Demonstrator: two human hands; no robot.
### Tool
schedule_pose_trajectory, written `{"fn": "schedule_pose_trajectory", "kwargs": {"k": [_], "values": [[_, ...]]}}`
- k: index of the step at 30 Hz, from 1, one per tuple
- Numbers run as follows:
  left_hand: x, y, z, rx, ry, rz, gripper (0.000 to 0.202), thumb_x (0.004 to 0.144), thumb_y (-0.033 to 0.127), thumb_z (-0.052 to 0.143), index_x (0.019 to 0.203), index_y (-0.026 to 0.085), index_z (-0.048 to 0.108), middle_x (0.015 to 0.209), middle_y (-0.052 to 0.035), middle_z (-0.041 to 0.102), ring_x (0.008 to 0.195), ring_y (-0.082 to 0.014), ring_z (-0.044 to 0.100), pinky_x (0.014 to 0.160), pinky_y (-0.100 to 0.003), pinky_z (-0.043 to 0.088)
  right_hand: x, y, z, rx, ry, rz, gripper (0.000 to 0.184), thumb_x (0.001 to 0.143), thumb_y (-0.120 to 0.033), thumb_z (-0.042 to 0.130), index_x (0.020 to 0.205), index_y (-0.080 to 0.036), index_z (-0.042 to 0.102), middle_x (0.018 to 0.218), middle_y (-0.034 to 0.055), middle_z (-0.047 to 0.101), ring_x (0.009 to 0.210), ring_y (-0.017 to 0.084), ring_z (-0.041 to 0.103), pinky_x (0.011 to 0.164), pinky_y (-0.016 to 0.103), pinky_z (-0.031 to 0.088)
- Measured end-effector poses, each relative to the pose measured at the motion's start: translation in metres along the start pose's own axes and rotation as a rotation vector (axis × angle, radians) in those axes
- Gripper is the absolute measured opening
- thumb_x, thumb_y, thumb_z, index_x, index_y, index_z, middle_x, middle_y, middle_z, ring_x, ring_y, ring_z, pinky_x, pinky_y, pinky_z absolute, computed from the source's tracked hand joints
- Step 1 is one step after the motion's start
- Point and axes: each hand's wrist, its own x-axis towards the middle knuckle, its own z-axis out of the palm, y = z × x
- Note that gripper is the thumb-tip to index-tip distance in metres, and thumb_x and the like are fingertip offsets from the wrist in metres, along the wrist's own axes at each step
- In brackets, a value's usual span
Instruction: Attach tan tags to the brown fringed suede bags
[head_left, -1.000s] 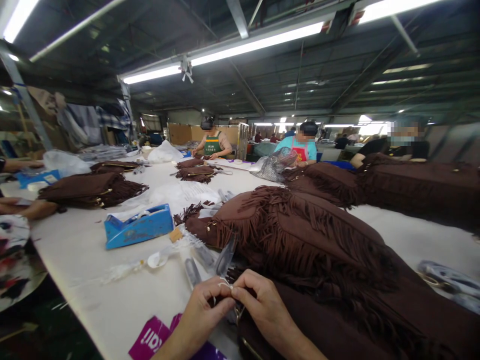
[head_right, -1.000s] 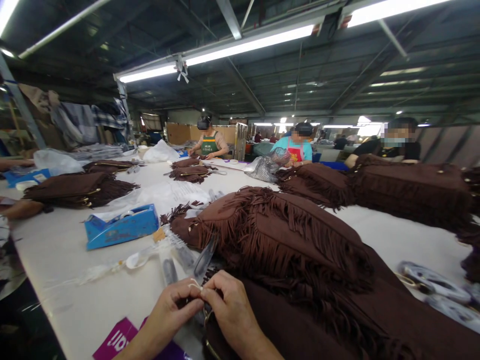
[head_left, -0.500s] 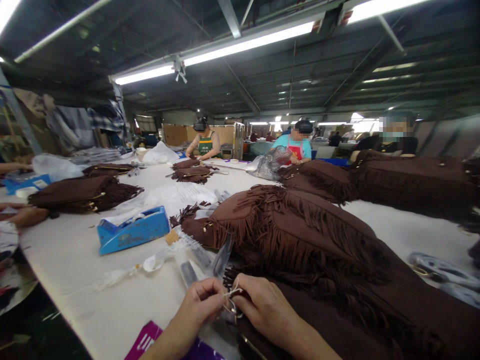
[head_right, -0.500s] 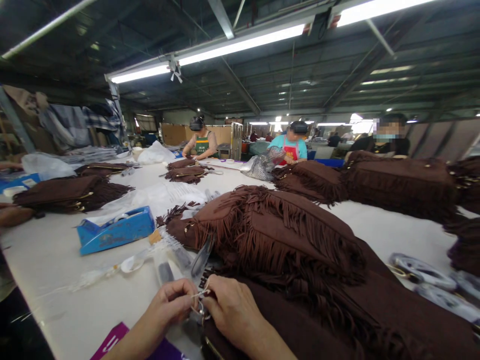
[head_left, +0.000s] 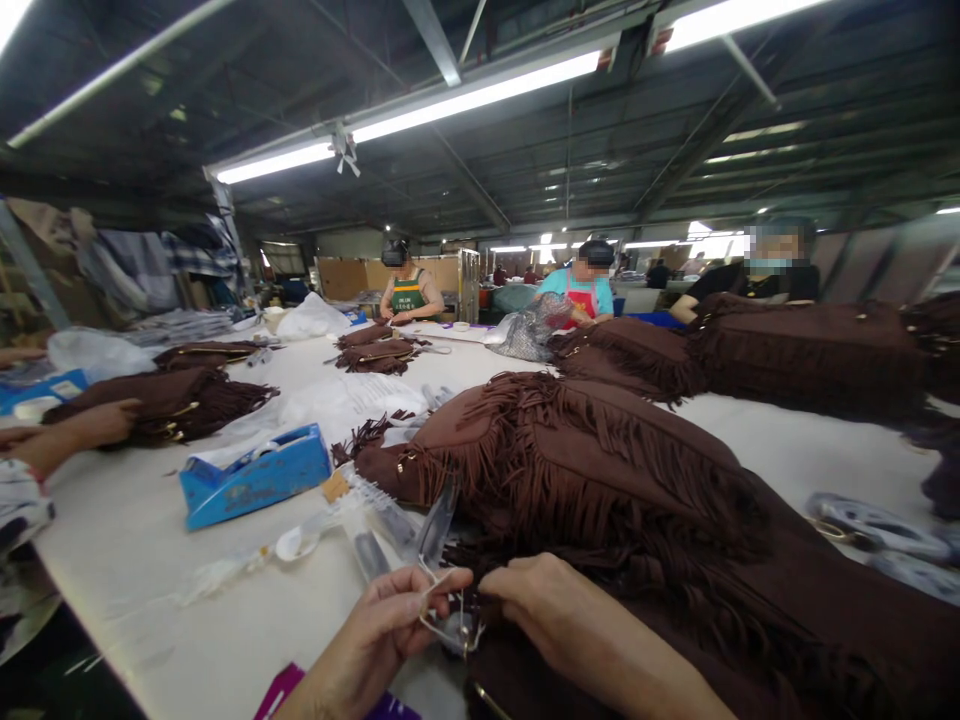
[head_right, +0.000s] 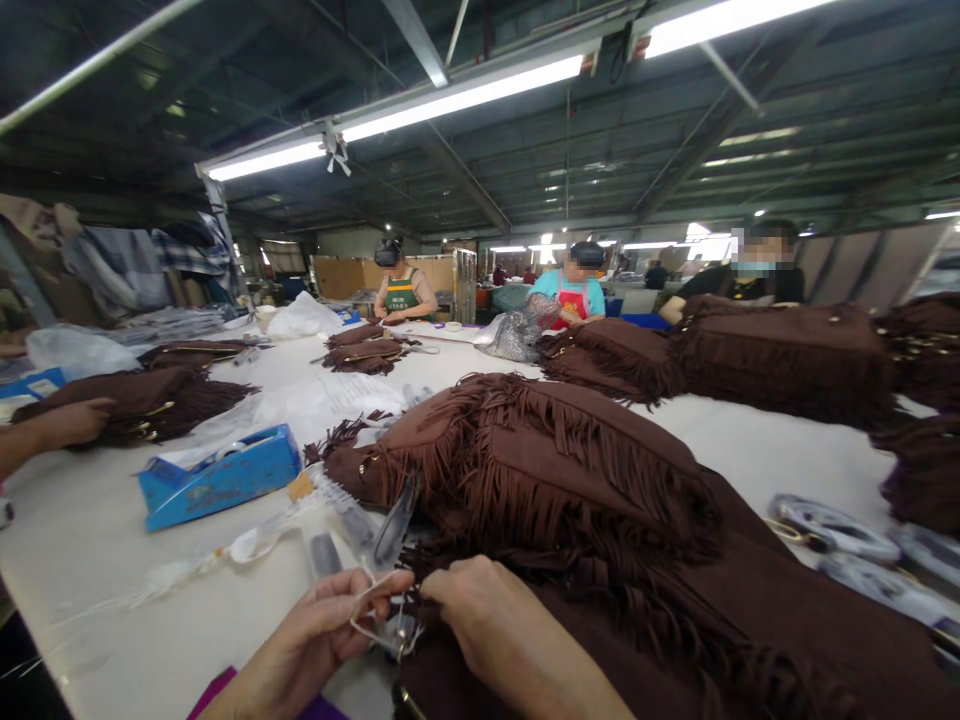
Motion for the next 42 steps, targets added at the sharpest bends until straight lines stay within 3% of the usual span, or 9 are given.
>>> {"fn": "schedule_pose_trajectory", "kwargs": {"k": [6, 13, 20, 26, 31, 34, 36, 39, 42], "values": [[0.001, -0.003, 0.002, 0.259, -0.087, 0.173, 0.031, 0.070, 0.045, 0.081, 0.066, 0.017, 0.068, 0.114, -0.0108, 0.066, 0.108, -0.0294, 0.058, 0.087, -0.034, 0.042, 0.015, -0.013, 0.006, 0.299, 0.194, -0.032, 0.015, 0.081, -0.009, 0.052, 0.081, -0.023, 0.048, 0.068, -0.0056, 0.055, 0.061, 0.013, 0.053, 0.058, 0.022, 0.032], [0.009, -0.010, -0.004, 0.697, -0.167, 0.405, 0.040, 0.081, 0.053, 0.072, 0.063, 0.017, 0.066, 0.073, -0.0041, 0.061, 0.077, -0.0201, 0.055, 0.076, -0.030, 0.042, 0.022, -0.005, 0.039, 0.111, 0.214, -0.143, 0.021, 0.091, -0.018, 0.044, 0.076, -0.022, 0.057, 0.072, -0.0007, 0.053, 0.064, 0.015, 0.051, 0.058, 0.026, 0.032], [0.015, -0.020, -0.007, 0.474, -0.015, 0.271, 0.033, 0.072, 0.041, 0.081, 0.075, 0.018, 0.057, 0.063, 0.0026, 0.058, 0.060, -0.0126, 0.049, 0.060, -0.023, 0.038, 0.017, -0.002, 0.031, 0.230, 0.364, -0.051, 0.017, 0.088, -0.014, 0.046, 0.074, -0.021, 0.048, 0.076, 0.0001, 0.052, 0.072, 0.016, 0.053, 0.066, 0.026, 0.037], [0.006, -0.014, 0.000, 0.484, -0.083, 0.227, 0.027, 0.075, 0.039, 0.078, 0.081, 0.014, 0.067, 0.070, -0.0016, 0.065, 0.066, -0.0138, 0.055, 0.064, -0.023, 0.042, 0.010, 0.006, 0.026, 0.178, 0.259, 0.122, 0.018, 0.085, -0.007, 0.046, 0.073, -0.021, 0.050, 0.066, -0.0041, 0.052, 0.062, 0.014, 0.054, 0.061, 0.025, 0.039], [0.012, -0.001, -0.012, 0.250, 0.320, 0.437, 0.026, 0.064, 0.032, 0.083, 0.073, 0.013, 0.066, 0.064, -0.0001, 0.061, 0.054, -0.0106, 0.050, 0.051, -0.020, 0.040, -0.010, 0.002, 0.024, 0.132, 0.071, 0.045, 0.007, 0.082, -0.017, 0.067, 0.087, -0.020, 0.071, 0.086, 0.0011, 0.067, 0.084, 0.020, 0.063, 0.077, 0.029, 0.045], [0.021, 0.010, -0.033, 0.155, 0.518, 0.553, 0.033, 0.060, 0.035, 0.081, 0.076, 0.017, 0.058, 0.071, 0.0022, 0.059, 0.054, -0.0089, 0.047, 0.046, -0.017, 0.037, -0.030, -0.011, 0.021, 0.059, -0.116, 0.069, 0.078, 0.071, -0.041, 0.084, 0.138, -0.014, 0.055, 0.125, 0.0170, 0.063, 0.113, 0.035, 0.060, 0.095, 0.042, 0.047], [0.024, 0.015, -0.043, 0.165, 0.582, 0.585, 0.035, 0.058, 0.036, 0.079, 0.077, 0.018, 0.055, 0.075, 0.0012, 0.059, 0.057, -0.0103, 0.049, 0.047, -0.018, 0.038, -0.040, -0.020, 0.016, -0.058, -0.206, 0.083, 0.096, 0.069, -0.036, 0.086, 0.148, -0.007, 0.041, 0.136, 0.0235, 0.056, 0.122, 0.039, 0.055, 0.101, 0.044, 0.046], [0.022, 0.020, -0.044, 0.238, 0.639, 0.606, 0.033, 0.059, 0.031, 0.078, 0.081, 0.019, 0.057, 0.080, -0.0010, 0.060, 0.067, -0.0144, 0.054, 0.052, -0.021, 0.043, -0.050, -0.027, 0.003, -0.265, -0.245, 0.117, 0.066, 0.081, -0.023, 0.078, 0.139, -0.007, 0.051, 0.124, 0.0194, 0.065, 0.111, 0.032, 0.064, 0.092, 0.035, 0.050], [0.010, 0.021, -0.028, 0.558, 0.695, 0.746, 0.045, 0.065, 0.025, 0.078, 0.107, 0.019, 0.062, 0.112, -0.0078, 0.063, 0.103, -0.0245, 0.058, 0.079, -0.031, 0.050, -0.057, -0.024, -0.014, -0.361, -0.249, 0.185, 0.043, 0.086, -0.034, 0.076, 0.121, -0.010, 0.066, 0.108, 0.0167, 0.071, 0.097, 0.032, 0.069, 0.078, 0.034, 0.051]]}}
